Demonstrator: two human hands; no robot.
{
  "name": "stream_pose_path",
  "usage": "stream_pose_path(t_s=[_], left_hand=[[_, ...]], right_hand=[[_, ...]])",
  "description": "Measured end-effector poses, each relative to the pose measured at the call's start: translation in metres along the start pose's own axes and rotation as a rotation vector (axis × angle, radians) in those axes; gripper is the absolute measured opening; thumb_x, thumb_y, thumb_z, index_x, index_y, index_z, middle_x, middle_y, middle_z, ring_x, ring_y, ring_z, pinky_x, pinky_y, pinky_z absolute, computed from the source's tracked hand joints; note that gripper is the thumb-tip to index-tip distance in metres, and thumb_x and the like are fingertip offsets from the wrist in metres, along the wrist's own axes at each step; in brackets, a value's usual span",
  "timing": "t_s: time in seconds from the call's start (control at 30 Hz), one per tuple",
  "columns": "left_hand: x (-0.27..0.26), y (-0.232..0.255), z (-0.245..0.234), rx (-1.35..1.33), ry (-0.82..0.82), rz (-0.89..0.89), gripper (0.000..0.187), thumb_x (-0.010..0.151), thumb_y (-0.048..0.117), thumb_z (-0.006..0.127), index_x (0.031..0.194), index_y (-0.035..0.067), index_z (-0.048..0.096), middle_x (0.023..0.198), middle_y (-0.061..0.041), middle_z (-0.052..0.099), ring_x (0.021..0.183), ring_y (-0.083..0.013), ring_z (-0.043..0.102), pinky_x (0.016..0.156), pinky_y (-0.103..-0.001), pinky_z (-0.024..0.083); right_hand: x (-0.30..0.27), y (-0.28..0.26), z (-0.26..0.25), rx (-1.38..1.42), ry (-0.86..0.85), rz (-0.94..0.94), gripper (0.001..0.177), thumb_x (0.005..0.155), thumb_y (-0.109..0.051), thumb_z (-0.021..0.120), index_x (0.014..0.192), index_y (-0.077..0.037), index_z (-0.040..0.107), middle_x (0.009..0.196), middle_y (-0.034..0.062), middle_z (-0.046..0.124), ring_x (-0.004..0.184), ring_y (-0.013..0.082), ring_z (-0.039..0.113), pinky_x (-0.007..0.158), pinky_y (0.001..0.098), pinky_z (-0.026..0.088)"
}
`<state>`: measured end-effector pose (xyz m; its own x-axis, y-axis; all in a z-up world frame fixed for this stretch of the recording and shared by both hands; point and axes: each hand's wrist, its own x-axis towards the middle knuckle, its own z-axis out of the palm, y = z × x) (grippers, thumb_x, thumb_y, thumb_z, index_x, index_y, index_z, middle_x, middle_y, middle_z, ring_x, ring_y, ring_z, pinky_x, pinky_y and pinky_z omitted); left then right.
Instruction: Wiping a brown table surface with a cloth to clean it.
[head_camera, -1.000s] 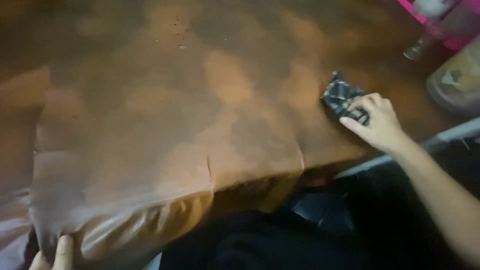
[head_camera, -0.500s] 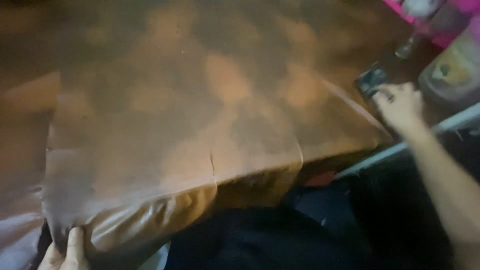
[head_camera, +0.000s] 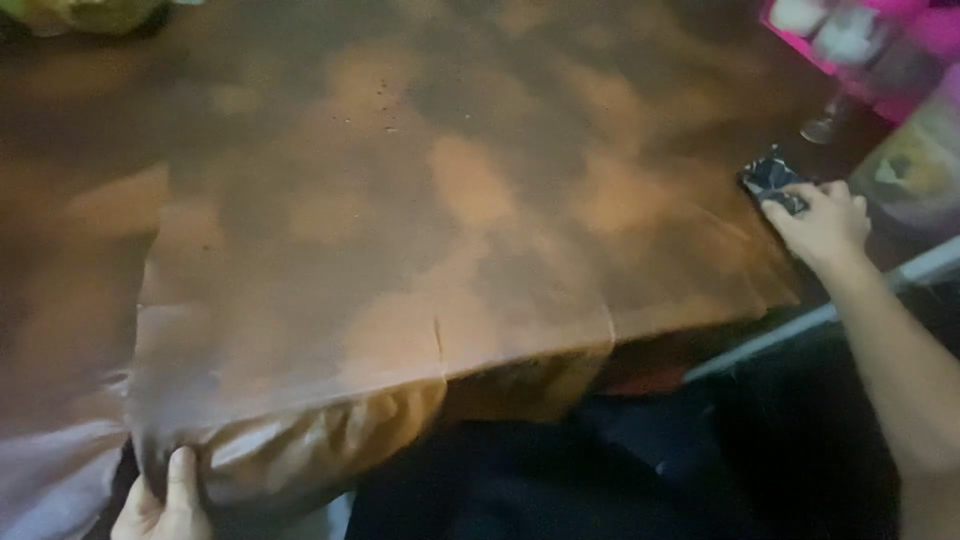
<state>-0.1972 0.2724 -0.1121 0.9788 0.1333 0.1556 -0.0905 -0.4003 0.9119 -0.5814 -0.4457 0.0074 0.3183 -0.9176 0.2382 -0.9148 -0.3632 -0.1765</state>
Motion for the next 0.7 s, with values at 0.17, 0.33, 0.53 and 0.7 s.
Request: stream_pose_path(t_s=[0.17, 0.33, 0.53, 0.7], left_hand=[[0.001, 0.0, 0.01, -0.165, 0.004, 0.04, 0.029, 0.111, 0.019, 0.07, 0.131, -0.002, 0.069, 0.117, -0.01, 0.071, 0.108, -0.0088, 0.061, 0.099, -0.027, 0.049], [-0.011, 0.04, 0.001, -0.06, 0.072, 0.007, 0.025, 0.099, 0.019, 0.076, 0.114, 0.0, 0.074, 0.103, -0.008, 0.074, 0.095, -0.0099, 0.06, 0.092, -0.03, 0.049], [-0.017, 0.106, -0.014, -0.01, 0.24, -0.063, 0.031, 0.094, 0.032, 0.081, 0.107, 0.006, 0.07, 0.099, -0.007, 0.074, 0.092, -0.0164, 0.067, 0.089, -0.032, 0.051], [-0.002, 0.15, -0.014, 0.277, 0.134, -0.088, 0.077, 0.081, 0.058, 0.072, 0.141, 0.011, 0.061, 0.13, -0.021, 0.068, 0.121, -0.0422, 0.061, 0.103, -0.049, 0.044]], right_hand=[[-0.049, -0.036, 0.027, 0.058, 0.075, -0.519, 0.036, 0.087, -0.05, 0.073, 0.116, -0.029, 0.079, 0.119, 0.0144, 0.066, 0.112, 0.0355, 0.062, 0.104, 0.0419, 0.041], [-0.076, -0.059, 0.039, 0.184, 0.108, -0.759, 0.033, 0.081, -0.042, 0.08, 0.112, -0.029, 0.079, 0.12, 0.0027, 0.065, 0.111, 0.0299, 0.061, 0.105, 0.04, 0.044], [-0.073, -0.055, 0.047, 0.235, 0.141, -0.766, 0.036, 0.078, -0.039, 0.084, 0.111, -0.024, 0.079, 0.123, 0.0052, 0.069, 0.117, 0.0283, 0.065, 0.112, 0.0392, 0.045], [-0.083, -0.093, 0.046, 0.24, 0.097, -0.815, 0.036, 0.071, -0.039, 0.085, 0.105, -0.029, 0.08, 0.123, 0.0011, 0.069, 0.116, 0.0262, 0.065, 0.111, 0.0376, 0.042]])
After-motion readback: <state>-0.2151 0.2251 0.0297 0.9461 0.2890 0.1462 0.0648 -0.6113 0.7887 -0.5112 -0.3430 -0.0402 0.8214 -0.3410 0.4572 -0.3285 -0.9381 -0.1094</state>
